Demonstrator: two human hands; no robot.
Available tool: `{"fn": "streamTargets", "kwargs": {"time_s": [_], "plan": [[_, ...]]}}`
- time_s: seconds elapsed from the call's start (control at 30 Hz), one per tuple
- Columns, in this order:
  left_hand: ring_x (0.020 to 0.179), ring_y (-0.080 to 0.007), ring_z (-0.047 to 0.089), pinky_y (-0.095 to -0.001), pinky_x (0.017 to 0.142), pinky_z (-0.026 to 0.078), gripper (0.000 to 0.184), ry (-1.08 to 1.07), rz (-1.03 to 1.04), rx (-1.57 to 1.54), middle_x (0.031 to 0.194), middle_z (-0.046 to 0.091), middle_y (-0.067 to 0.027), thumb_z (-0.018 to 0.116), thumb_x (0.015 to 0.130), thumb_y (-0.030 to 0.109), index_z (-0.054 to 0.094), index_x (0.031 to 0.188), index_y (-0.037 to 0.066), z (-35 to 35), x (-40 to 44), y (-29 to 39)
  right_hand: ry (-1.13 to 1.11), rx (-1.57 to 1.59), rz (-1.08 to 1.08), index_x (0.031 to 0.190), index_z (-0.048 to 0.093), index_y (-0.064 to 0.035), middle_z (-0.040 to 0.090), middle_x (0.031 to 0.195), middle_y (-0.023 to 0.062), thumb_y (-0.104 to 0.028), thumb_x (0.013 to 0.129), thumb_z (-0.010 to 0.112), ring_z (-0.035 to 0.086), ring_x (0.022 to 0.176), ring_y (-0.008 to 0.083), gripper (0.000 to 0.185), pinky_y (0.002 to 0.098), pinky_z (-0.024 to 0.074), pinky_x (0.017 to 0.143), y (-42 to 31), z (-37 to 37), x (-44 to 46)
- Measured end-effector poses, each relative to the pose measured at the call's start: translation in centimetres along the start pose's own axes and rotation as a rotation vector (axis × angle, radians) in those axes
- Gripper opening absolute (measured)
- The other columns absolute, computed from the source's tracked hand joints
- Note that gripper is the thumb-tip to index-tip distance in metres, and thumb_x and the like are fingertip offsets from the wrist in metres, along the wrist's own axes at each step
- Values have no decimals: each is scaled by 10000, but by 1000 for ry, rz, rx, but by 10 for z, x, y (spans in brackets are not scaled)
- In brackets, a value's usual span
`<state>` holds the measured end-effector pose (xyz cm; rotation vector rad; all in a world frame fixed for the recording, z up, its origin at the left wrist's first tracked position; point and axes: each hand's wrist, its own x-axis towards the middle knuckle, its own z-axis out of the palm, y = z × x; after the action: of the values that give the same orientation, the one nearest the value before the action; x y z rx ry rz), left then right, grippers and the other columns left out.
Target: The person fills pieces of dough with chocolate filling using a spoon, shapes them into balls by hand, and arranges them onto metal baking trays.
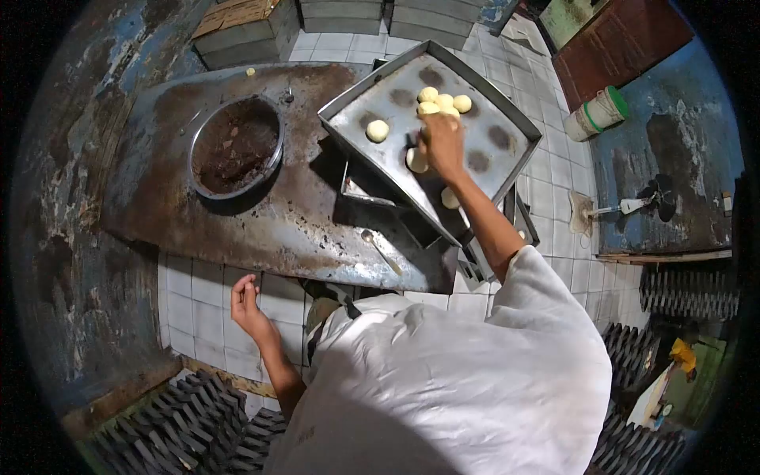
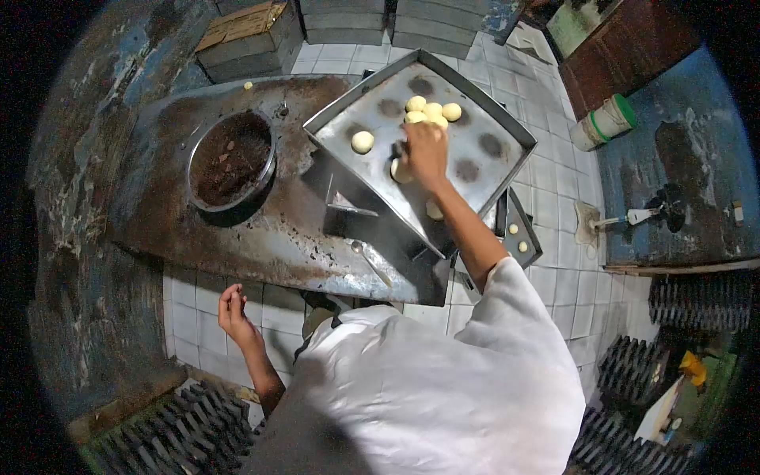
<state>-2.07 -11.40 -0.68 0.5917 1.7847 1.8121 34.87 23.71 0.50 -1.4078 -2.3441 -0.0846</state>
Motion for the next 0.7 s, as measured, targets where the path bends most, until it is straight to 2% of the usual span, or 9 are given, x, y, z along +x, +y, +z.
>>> {"fn": "streamTargets", "kwargs": {"time_s": [0.03,0.07,0.13,0.23,0.3,0.37,0.43,0.63,0.7], "plan": [[1035,-137,638,-278,877,469,160,-19,-5,14,1106,705,-62,611,1017,140,686,1111,34,4,-2,6,30,-98,162,1261,629,-116,649,1294,98,-302,925,655,548,1261,298,385,539,323,1098,2,-11,-5],[1026,-151,621,-304,888,457,138,-12,-42,-24,1083,696,-61,616,1001,105,678,1091,20,14,-4,10,34,-96,169,1261,629,-116,649,1294,98,-302,925,655,548,1261,298,385,539,323,1098,15,-2,-9],[1021,-152,623,-301,892,462,138,-97,-22,2,1078,695,-62,624,994,100,683,1085,14,37,3,12,4,-259,94,1038,682,-118,699,1044,62,-183,830,695,610,1070,254,219,494,366,998,39,16,-10],[1014,-145,624,-290,904,472,140,-290,29,43,1067,697,-57,641,976,85,698,1073,1,88,8,28,-22,-30,148,958,683,-77,706,916,86,-73,759,688,617,1032,296,200,521,335,1004,39,0,-5],[1033,-135,620,-283,925,469,152,-469,70,49,1084,697,-49,642,971,78,696,1080,-12,127,6,52,31,-23,159,932,710,-71,710,890,115,-126,821,693,643,944,284,125,469,398,967,9,-51,-6],[1041,-131,618,-282,934,469,193,-656,204,60,1102,694,-39,653,962,81,693,1118,-25,168,5,74,25,550,415,1012,725,-39,727,915,119,-241,900,697,667,866,249,233,399,450,876,-17,-87,-12],[1057,-134,615,-287,950,472,243,-757,301,65,1118,691,-55,667,966,99,689,1171,-31,208,2,90,-55,1119,376,1052,721,-17,704,893,38,-285,974,679,630,835,129,282,282,481,839,-38,-92,-29],[967,-104,637,-264,863,511,311,-799,-186,-321,1059,711,-58,773,937,202,700,1133,-29,242,-14,85,-99,1804,719,1044,683,-56,659,943,-17,-439,1033,577,592,912,95,397,276,460,826,-132,-116,-73],[961,-90,633,-250,863,503,250,-757,-245,-314,1021,713,-45,777,930,169,708,1076,-22,234,-21,71,104,1501,717,976,668,-27,645,844,5,-453,1019,605,597,799,114,433,310,479,735,-151,-81,-79]]}}
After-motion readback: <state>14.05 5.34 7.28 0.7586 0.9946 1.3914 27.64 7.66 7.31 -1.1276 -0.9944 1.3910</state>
